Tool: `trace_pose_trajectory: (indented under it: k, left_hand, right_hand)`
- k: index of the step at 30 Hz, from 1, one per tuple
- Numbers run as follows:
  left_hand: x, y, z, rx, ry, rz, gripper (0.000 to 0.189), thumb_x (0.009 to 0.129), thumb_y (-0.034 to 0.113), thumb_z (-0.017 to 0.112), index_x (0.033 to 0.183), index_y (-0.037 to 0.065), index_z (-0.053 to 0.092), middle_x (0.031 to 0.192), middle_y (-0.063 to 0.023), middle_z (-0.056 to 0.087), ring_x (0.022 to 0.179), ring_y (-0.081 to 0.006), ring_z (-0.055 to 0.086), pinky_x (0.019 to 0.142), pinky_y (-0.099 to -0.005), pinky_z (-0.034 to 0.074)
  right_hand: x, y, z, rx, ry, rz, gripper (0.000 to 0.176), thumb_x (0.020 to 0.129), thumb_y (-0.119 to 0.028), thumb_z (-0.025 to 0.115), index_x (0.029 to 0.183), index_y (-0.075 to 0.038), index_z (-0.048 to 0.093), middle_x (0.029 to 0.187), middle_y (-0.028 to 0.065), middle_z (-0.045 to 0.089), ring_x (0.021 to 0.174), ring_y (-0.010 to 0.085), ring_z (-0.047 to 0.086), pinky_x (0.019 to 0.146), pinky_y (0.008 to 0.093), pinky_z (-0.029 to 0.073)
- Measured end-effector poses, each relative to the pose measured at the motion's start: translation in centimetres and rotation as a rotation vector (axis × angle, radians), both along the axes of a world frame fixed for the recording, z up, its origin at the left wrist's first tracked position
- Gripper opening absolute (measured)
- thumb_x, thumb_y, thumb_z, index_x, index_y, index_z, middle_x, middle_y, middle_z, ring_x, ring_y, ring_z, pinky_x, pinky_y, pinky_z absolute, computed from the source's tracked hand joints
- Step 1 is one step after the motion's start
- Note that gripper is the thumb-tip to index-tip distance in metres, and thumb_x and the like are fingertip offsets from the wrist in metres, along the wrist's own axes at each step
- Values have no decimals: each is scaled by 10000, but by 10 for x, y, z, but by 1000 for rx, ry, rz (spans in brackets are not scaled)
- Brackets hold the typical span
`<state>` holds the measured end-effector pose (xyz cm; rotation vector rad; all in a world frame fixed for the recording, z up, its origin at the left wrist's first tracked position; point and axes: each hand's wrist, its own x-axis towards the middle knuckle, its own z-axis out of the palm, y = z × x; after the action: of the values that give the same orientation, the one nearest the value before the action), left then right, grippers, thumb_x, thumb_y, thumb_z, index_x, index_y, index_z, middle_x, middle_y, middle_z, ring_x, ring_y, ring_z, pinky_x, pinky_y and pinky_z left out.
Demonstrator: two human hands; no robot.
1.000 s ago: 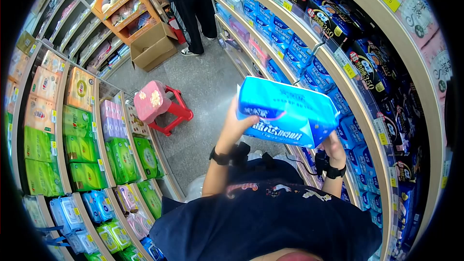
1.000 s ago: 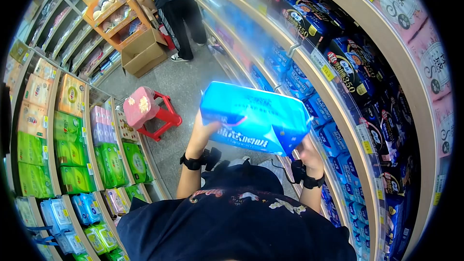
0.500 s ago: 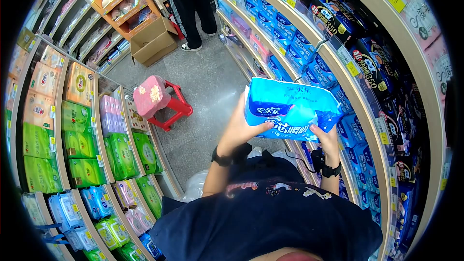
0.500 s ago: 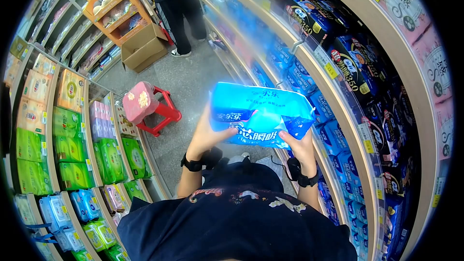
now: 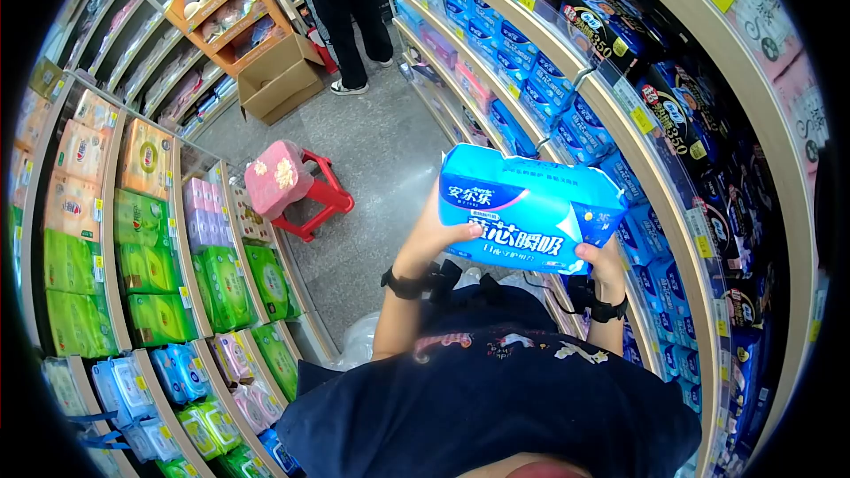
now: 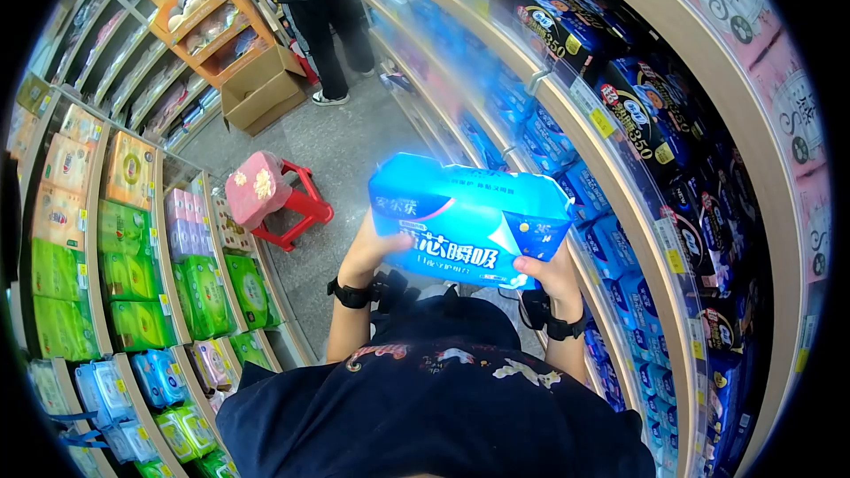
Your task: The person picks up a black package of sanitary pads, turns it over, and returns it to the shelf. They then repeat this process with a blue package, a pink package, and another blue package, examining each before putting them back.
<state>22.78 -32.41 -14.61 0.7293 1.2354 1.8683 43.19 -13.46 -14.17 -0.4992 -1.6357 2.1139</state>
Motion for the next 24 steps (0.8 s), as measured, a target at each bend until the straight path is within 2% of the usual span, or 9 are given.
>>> trace_pose_trajectory:
  k: [2, 6, 11, 13, 17, 18, 19, 22, 24]
  left_hand:
    - [4, 2, 3, -24, -1, 68, 743, 670, 223, 767, 1286, 12, 410, 1180, -69, 526, 1089, -172, 491, 926, -317, 403]
    - [8, 7, 9, -75, 17, 163, 624, 734, 171, 691, 1272, 9, 421, 1131, -59, 543, 1018, -158, 517, 891, -292, 411]
    - [0, 5, -2, -138, -17, 122, 584, 763, 109, 713, 1261, 4, 427, 1129, -89, 566, 1046, -165, 533, 906, -303, 438]
    - [1, 6, -3, -143, 16, 146, 534, 766, 98, 625, 1254, 1, 433, 1119, -70, 553, 1013, -160, 526, 894, -287, 416]
    - [-7, -2, -15, -100, -42, 118, 621, 787, 146, 691, 1313, 9, 390, 1200, -93, 532, 1092, -164, 502, 951, -302, 396]
    - [-13, -7, -29, -86, -98, 107, 710, 786, 193, 708, 1363, 9, 337, 1249, -104, 505, 1134, -181, 482, 978, -310, 377]
    - [-18, -13, -39, -88, -99, 106, 710, 786, 193, 708, 1363, 9, 337, 1249, -104, 505, 1134, -181, 482, 978, -310, 377]
    - [-20, -24, -56, 362, -81, -63, 879, 696, 350, 782, 1358, -27, 344, 1282, -139, 495, 1192, -246, 473, 1002, -367, 374]
    - [-17, -36, -66, 160, -15, -107, 874, 675, 362, 791, 1332, -36, 376, 1271, -154, 504, 1183, -259, 483, 1003, -389, 373]
  right_hand:
    - [-5, -2, 2, 23, -10, -70, 754, 705, -181, 744, 1323, 11, 357, 1200, 106, 517, 1096, 197, 514, 931, 329, 418]
    - [-14, -3, 5, 70, -87, -87, 632, 766, -141, 681, 1299, 17, 380, 1163, 103, 533, 1040, 169, 524, 886, 303, 430]
    - [-22, -5, -2, 111, -82, -104, 586, 782, -141, 686, 1276, 16, 412, 1092, 88, 560, 974, 148, 545, 835, 282, 453]
    - [-23, -5, -5, 119, -119, -100, 557, 788, -130, 682, 1261, 19, 427, 1047, 75, 579, 933, 135, 560, 805, 269, 463]
    - [-24, -4, -8, 43, -103, -99, 523, 794, -112, 673, 1250, 17, 452, 1041, 67, 583, 916, 119, 558, 794, 259, 462]
    - [-29, -9, -5, 37, -35, -150, 455, 807, -188, 665, 1186, 1, 497, 966, 69, 611, 808, 120, 599, 660, 240, 492]
    - [-27, -5, -9, 35, -37, -152, 455, 807, -188, 665, 1186, 1, 497, 966, 69, 611, 808, 120, 599, 660, 240, 492]
    - [-27, -3, -18, -350, -144, -60, 477, 819, -459, 578, 1059, -47, 565, 782, 82, 650, 538, 148, 613, 313, 237, 393]
    - [-34, -10, -24, -475, -131, -49, 518, 826, -451, 569, 1120, -26, 537, 816, 113, 656, 525, 191, 615, 312, 246, 401]
